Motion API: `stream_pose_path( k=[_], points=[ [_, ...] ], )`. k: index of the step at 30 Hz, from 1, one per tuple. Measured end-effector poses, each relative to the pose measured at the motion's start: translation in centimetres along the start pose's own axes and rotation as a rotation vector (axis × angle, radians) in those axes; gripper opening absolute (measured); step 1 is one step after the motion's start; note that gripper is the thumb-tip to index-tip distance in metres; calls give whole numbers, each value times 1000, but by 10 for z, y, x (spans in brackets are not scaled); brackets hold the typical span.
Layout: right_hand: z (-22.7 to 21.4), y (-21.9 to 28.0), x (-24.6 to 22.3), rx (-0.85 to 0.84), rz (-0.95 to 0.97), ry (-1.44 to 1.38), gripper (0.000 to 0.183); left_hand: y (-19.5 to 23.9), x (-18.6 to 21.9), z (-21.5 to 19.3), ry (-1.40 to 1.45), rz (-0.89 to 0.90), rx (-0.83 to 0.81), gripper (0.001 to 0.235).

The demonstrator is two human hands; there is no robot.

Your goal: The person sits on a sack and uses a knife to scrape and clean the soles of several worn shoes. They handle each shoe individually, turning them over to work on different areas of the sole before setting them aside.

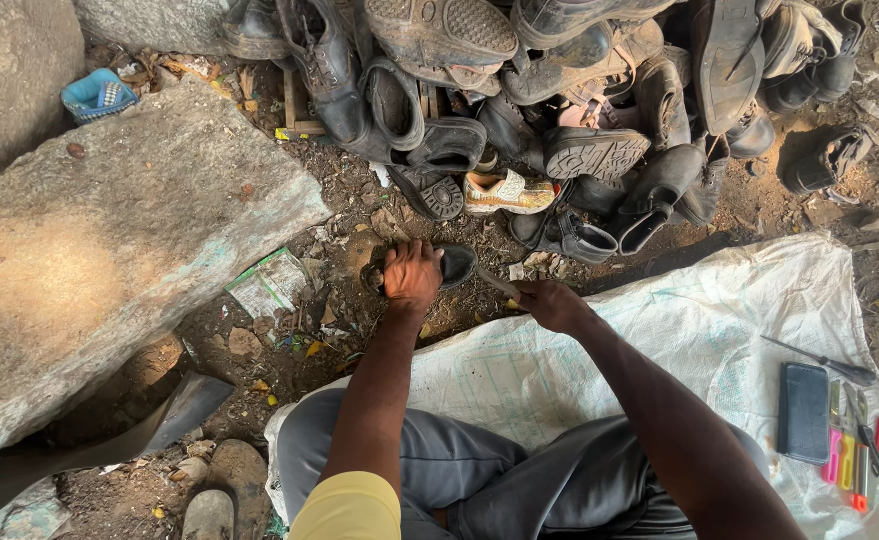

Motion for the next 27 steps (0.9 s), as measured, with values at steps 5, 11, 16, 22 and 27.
stream_pose_path(
  k=[5,11,16,22,27],
  points=[
    [6,-6,-1,16,-63,37,38,-1,0,3,-20,-19,-46,51],
    [5,-20,2,8,-43,13,37,-3,-2,6,-45,21,-108,54],
    [6,-34,12,-10,-141,61,39,-4,-3,6,-9,33,-129,56],
    [7,-56,33,12,-249,-5,41,-2,-2,3,-29,21,-53,57],
    [18,-58,24,113,-402,49,43,-2,-2,0,14,-29,-30,50]
  ],
)
Point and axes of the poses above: each hand's wrist, its own y-axis away from the middle knuckle, its own z-axis out of the palm, x = y × z, the point moved 2 cm from there along -y, towards the middle knuckle, and after that the axes turned 14 degrees about -x, right-handed, at the moved point
